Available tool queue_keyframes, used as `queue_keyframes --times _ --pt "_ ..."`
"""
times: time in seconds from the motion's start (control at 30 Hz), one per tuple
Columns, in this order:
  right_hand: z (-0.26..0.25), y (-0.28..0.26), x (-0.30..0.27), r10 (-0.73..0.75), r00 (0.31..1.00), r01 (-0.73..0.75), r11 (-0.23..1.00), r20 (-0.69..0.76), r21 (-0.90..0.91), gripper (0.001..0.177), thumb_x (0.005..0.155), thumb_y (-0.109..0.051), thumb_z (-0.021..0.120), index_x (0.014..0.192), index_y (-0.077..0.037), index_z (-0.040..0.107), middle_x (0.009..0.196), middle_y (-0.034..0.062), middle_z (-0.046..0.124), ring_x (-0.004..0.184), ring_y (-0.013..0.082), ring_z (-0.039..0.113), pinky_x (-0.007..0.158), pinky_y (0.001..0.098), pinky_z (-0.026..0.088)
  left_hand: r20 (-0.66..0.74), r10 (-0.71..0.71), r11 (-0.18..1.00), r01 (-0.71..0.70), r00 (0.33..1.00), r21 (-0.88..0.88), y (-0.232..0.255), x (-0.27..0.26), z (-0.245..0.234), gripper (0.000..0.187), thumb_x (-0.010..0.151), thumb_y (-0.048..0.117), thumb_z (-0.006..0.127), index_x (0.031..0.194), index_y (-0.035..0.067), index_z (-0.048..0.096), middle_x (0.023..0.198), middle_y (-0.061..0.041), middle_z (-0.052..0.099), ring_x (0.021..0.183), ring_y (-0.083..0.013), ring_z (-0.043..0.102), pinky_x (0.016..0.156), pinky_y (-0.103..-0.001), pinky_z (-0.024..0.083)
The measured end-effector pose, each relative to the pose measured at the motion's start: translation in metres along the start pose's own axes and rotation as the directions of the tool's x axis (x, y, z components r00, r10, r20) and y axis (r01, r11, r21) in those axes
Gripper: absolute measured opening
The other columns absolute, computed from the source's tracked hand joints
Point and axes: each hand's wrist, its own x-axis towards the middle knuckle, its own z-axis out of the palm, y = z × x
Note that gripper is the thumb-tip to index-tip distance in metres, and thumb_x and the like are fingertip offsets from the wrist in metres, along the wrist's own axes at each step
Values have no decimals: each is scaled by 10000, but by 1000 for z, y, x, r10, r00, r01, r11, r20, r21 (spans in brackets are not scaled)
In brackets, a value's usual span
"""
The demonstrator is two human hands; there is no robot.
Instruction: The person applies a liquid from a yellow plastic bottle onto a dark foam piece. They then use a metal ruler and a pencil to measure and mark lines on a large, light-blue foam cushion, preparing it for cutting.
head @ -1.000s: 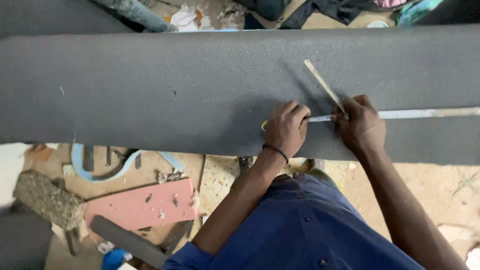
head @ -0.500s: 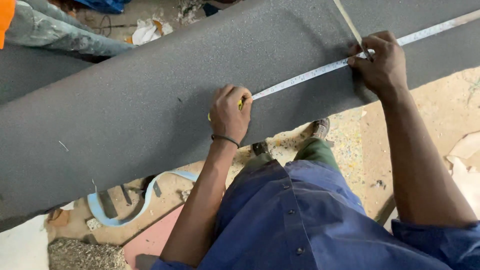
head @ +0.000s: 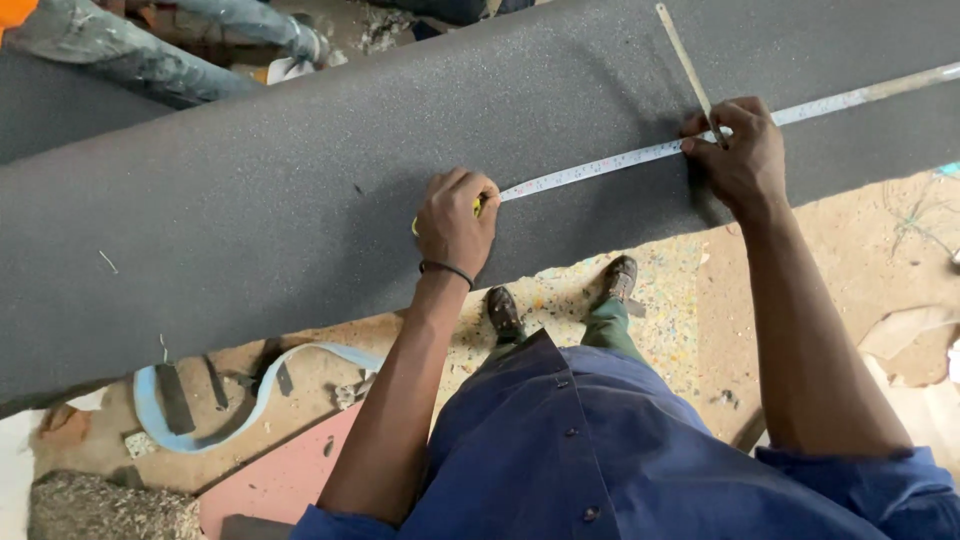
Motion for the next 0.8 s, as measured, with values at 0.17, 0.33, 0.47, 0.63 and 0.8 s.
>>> queue_keyframes --times 0.17,0.33,0.47,0.63,0.8 --pt "2 15 2 -36 999 36 999 2 7 208 989 -178 955 1183 -162 881 1362 144 706 1194 339 722 923 493 586 -13 2 1000 -2 1000 2 -3 2 4 266 998 93 940 932 177 696 1009 -19 736 996 -323 664 741 -499 584" --pt "1 18 4 -47 999 47 999 -3 14 260 955 -234 945 1200 -178 882 1345 147 715 1179 322 725 918 474 575 6 18 1000 -18 1000 -15 -9 5 7 248 1008 95 905 918 201 700 976 4 717 955 -335 651 674 -525 539" --pt "8 40 8 -3 1000 2 997 12 78 313 1011 -400 980 1284 -283 881 1356 178 685 1068 522 722 897 607 591 48 -56 998 55 997 26 0 9 -3 251 898 146 957 928 228 721 920 20 707 1048 -331 766 840 -519 688" --pt "5 34 7 47 999 -49 994 22 101 322 991 -384 952 1279 -265 871 1373 148 697 1038 493 741 896 602 605 48 -54 998 53 997 23 -3 7 1 260 888 133 966 918 219 723 903 13 705 1034 -328 765 853 -513 688" --pt "-3 13 -2 88 996 -83 979 -19 187 253 1059 -323 917 1284 -220 867 1329 132 677 912 351 706 801 511 601 65 -53 998 51 996 24 2 8 -6 245 906 144 948 930 225 718 923 4 703 1049 -346 760 858 -536 685"
